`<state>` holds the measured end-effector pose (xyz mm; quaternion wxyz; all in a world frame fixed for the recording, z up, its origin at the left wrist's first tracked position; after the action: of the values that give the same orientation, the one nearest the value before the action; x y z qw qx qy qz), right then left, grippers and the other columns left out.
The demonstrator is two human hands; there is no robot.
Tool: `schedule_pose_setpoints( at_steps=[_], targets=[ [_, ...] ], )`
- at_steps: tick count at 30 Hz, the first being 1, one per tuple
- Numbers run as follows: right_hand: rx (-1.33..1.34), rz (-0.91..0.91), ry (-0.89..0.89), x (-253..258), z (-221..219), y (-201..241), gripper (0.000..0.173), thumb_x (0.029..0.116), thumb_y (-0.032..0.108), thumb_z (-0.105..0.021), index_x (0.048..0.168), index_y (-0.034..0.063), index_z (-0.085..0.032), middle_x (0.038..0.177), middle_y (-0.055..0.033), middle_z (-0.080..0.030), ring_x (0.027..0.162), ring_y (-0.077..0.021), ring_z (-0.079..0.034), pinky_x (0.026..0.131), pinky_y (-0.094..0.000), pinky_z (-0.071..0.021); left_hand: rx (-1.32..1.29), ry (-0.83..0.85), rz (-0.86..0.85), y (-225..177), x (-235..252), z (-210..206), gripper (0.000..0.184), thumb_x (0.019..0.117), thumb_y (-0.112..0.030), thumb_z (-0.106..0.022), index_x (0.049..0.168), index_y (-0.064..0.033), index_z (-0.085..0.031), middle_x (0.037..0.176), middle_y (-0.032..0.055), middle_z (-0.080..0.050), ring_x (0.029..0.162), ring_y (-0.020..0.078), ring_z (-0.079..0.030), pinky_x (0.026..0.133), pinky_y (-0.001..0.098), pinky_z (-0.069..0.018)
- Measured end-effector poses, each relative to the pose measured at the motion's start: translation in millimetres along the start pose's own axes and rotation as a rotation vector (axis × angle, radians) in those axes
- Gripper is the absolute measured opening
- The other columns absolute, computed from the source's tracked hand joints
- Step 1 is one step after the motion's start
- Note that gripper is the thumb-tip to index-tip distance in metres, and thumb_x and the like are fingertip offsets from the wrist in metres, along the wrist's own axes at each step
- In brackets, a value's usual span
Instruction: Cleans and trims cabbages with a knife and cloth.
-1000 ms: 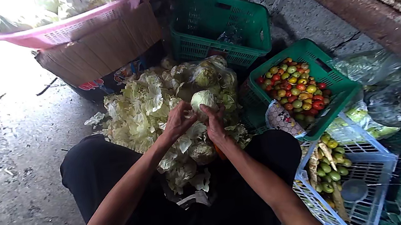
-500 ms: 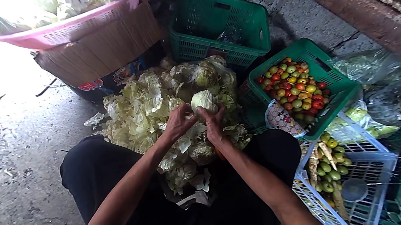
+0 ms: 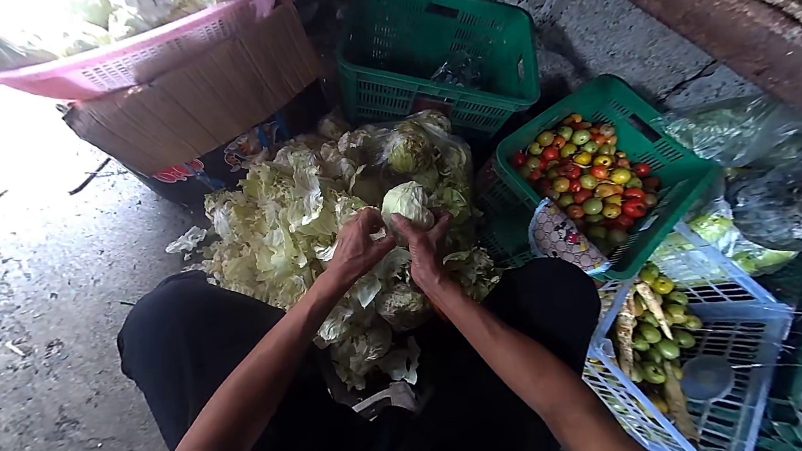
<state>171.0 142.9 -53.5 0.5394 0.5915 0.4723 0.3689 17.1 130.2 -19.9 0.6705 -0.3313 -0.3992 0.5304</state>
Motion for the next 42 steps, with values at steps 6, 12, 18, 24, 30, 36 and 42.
schedule_pose_setpoints(
  at_steps=[6,12,18,24,30,36,42],
  targets=[
    [0.012,-0.044,-0.033,-4,2,-7,0.086,0.0688,0.015,-0.09,0.135,0.0081,-0.036,0.128,-0.0187,-0.051,0.112,-0.0265,-0.057,0.089,-0.0449,-0.0532,-0.002,0.011,0.023,-1,-1,0,0.024,0.0909,-0.013,-0.072,0.104,0.0045,-0.063,0.099,0.018,-0.069,0.09,0.0258,-0.07,0.084,0.0455,-0.0575],
    [0.058,-0.202,-0.049,0,5,-18,0.086,0.0771,0.023,-0.087,0.143,0.01,-0.033,0.134,-0.0216,-0.05,0.114,-0.0317,-0.057,0.087,-0.0509,-0.0534,-0.043,0.068,0.08,3,2,3,0.017,0.0984,-0.011,-0.063,0.11,0.0019,-0.066,0.101,0.0133,-0.072,0.084,0.0195,-0.07,0.08,0.0419,-0.0581],
    [0.001,-0.07,-0.05,-1,7,-6,0.085,0.0709,0.021,-0.09,0.136,0.0073,-0.037,0.132,-0.0202,-0.05,0.115,-0.028,-0.056,0.09,-0.0468,-0.053,-0.074,0.07,0.111,7,1,-2,0.025,0.0971,-0.021,-0.069,0.108,0.0013,-0.065,0.105,0.0141,-0.071,0.09,0.021,-0.071,0.084,0.0438,-0.058],
    [0.107,-0.316,-0.046,-2,5,-18,0.087,0.0839,0.025,-0.083,0.149,0.0108,-0.028,0.135,-0.0247,-0.051,0.112,-0.0368,-0.06,0.084,-0.0541,-0.056,-0.108,0.048,0.094,7,1,2,0.016,0.1,-0.012,-0.063,0.11,0.0005,-0.067,0.117,0.0135,-0.071,0.092,0.0176,-0.07,0.086,0.0387,-0.0575],
    [0.133,-0.372,-0.051,-1,5,-24,0.085,0.0862,0.028,-0.081,0.15,0.0127,-0.027,0.132,-0.0245,-0.053,0.107,-0.0359,-0.062,0.081,-0.0527,-0.0563,-0.204,0.039,0.051,6,3,-5,0.031,0.0929,-0.018,-0.077,0.11,0.0042,-0.062,0.121,0.0189,-0.063,0.106,0.0229,-0.067,0.094,0.0388,-0.0572],
    [0.187,-0.348,-0.056,0,5,-19,0.078,0.0866,0.026,-0.08,0.145,0.0123,-0.031,0.132,-0.0224,-0.054,0.109,-0.0353,-0.061,0.082,-0.0523,-0.0559,-0.237,0.038,0.129,7,3,-1,0.02,0.0979,-0.017,-0.07,0.108,-0.0005,-0.067,0.123,0.0133,-0.065,0.102,0.0158,-0.068,0.091,0.0342,-0.0577],
    [0.225,-0.455,-0.049,3,5,-16,0.077,0.0925,0.038,-0.072,0.153,0.0149,-0.029,0.139,-0.0239,-0.05,0.113,-0.0414,-0.06,0.083,-0.0589,-0.0559,-0.075,0.034,0.264,7,2,14,0.017,0.0999,-0.016,-0.066,0.108,0.0,-0.064,0.09,0.0129,-0.068,0.074,0.0206,-0.066,0.072,0.0424,-0.0558]
  ],
)
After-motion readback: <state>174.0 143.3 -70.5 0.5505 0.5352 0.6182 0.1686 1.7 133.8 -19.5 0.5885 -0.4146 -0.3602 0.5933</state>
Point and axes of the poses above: each hand's wrist, its own x-axis towards the middle knuckle, its own z-axis out of the back of the hand, y = z × x, the point moved 9 cm from there along x, towards the middle knuckle
